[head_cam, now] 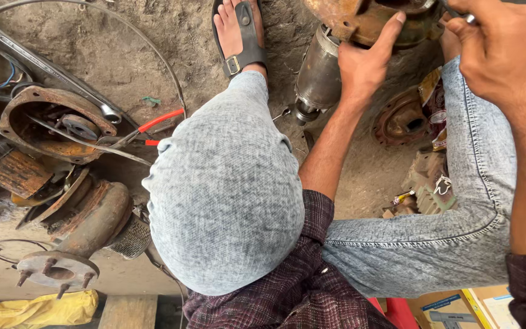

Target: The person sits on the ground of a workshop and works on a rusty metal housing, holding it steady with one hand while manipulating components inside it with the other hand. At one point they use a small screwdriver-like tool on the part and continue working on the assembly by hand.

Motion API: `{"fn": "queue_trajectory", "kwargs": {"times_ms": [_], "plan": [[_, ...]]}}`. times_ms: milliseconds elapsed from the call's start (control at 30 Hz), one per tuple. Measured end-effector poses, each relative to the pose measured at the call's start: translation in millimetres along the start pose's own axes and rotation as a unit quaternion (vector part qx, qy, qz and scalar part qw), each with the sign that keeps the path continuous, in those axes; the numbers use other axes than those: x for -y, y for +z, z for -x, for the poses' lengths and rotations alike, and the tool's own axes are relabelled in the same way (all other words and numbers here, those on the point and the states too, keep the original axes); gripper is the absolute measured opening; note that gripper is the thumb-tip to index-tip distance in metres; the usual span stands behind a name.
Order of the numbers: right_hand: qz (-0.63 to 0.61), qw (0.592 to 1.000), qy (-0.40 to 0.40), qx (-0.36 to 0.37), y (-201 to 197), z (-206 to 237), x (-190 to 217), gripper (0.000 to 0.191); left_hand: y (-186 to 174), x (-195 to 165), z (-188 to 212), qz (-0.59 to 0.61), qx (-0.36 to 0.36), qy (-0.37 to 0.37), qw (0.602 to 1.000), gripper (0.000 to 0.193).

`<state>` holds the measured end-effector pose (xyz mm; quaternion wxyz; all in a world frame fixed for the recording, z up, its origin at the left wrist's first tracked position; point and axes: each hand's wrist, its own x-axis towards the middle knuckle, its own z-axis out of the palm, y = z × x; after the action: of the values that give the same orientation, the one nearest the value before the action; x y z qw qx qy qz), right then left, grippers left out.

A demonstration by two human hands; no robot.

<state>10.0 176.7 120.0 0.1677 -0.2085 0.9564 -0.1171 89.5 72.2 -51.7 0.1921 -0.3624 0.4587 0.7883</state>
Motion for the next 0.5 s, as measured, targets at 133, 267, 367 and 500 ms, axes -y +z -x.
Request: {"fn": "queue_trajectory", "kwargs": {"times_ms": [133,267,367,500], "plan": [[0.007,1.0,-0.008,-0.007,7,-4,-2,0.012,-1,-5,-2,-0.032,-0.01,-0.001,0.999,0.042],[0.031,1.0,-0.001,-0.004,16,-14,4,0.011,-1,0,-3,-0.01,-0.01,0.002,1.0,0.044],[0.024,1.0,0.008,0.01,28,-23,14,0.004,-4,15,-5,0.001,-0.014,-0.003,1.0,0.045],[0.068,0.997,0.017,-0.033,75,-46,29,0.016,-12,39,-14,-0.086,-0.012,-0.058,0.995,0.042]]}}
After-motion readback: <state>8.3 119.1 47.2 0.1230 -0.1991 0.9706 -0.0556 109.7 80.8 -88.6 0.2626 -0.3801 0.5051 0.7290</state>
